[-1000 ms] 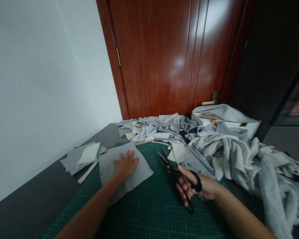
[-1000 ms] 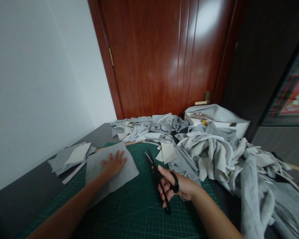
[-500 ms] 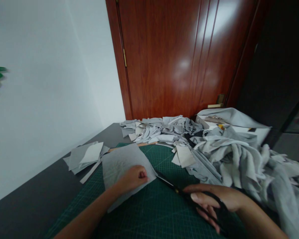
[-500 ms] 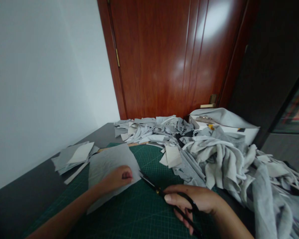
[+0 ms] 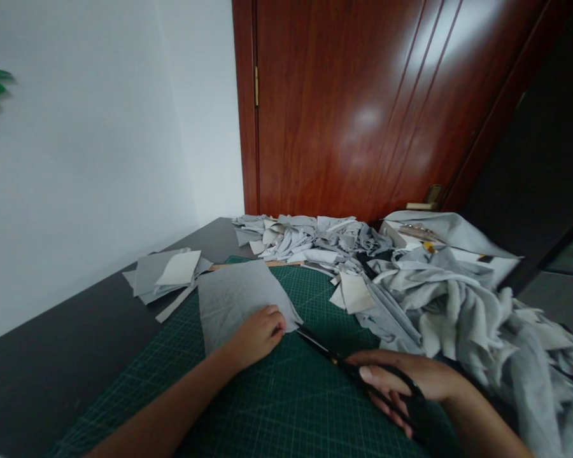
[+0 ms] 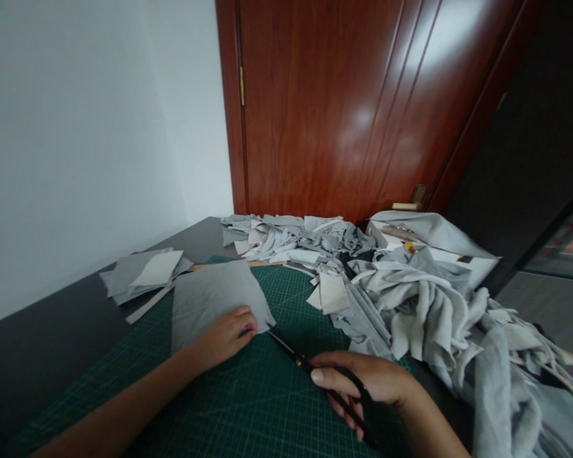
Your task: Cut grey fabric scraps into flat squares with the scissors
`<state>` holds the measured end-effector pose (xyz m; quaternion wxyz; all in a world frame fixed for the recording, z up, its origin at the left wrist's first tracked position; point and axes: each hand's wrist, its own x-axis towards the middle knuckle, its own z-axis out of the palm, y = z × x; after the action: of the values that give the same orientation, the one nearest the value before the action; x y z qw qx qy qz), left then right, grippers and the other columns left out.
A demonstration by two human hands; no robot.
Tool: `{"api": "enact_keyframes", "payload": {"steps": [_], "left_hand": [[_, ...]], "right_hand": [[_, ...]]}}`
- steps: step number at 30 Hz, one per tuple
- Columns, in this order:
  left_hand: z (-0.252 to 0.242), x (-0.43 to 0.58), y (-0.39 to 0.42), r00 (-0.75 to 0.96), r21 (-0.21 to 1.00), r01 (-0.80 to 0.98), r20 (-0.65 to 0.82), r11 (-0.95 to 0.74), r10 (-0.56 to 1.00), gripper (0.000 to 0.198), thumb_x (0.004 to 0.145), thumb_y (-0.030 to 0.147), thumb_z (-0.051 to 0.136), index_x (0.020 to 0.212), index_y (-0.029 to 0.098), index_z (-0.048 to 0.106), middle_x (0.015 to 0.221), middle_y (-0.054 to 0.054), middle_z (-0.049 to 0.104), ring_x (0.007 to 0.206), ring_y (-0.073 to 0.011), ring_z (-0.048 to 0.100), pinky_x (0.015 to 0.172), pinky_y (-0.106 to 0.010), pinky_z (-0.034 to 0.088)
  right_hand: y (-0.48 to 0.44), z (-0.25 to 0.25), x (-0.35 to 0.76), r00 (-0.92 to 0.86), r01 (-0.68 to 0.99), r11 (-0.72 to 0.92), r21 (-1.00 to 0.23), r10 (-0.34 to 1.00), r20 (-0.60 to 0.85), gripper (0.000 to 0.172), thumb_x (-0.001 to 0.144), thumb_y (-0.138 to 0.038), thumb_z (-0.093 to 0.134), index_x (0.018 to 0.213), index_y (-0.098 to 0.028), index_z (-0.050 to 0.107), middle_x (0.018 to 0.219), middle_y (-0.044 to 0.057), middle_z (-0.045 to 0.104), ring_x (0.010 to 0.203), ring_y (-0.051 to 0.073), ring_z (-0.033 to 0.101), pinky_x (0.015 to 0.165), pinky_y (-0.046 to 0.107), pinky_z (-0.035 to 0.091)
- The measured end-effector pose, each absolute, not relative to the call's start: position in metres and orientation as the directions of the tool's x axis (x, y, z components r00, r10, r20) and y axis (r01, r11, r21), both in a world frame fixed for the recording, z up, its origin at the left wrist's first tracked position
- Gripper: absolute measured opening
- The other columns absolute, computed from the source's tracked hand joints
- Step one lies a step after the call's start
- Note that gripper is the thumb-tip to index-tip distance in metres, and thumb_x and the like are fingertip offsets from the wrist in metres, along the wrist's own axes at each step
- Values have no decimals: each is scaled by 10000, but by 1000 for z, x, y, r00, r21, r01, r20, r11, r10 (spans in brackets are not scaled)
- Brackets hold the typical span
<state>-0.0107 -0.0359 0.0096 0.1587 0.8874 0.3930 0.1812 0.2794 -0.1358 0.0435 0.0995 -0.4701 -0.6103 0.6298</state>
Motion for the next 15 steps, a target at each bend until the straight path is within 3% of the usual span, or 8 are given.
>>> {"api": "enact_keyframes", "payload": {"steps": [7, 15], "left_hand": [[3, -9, -33, 558, 574, 578, 240, -580, 794, 84, 819, 160, 517, 769, 193, 577, 851, -4, 579, 784, -152, 557, 721, -251, 443], [-2, -8, -34, 604, 587, 534, 240, -609, 760, 103, 816, 126, 516, 797, 195, 591, 848, 3, 579, 803, -147, 561, 722, -234, 441]], "right_hand": [[-133, 32, 268, -536, 367, -261, -893, 725, -433, 787, 726, -814, 500, 1151, -153, 546, 567, -44, 570, 391, 90, 555, 371, 163, 443], [-126, 18, 252, -519, 313, -274, -909, 753, -405, 778, 703, -839, 484, 1032, -137, 557, 581, -35, 570, 389, 106, 585, 363, 173, 448]]}}
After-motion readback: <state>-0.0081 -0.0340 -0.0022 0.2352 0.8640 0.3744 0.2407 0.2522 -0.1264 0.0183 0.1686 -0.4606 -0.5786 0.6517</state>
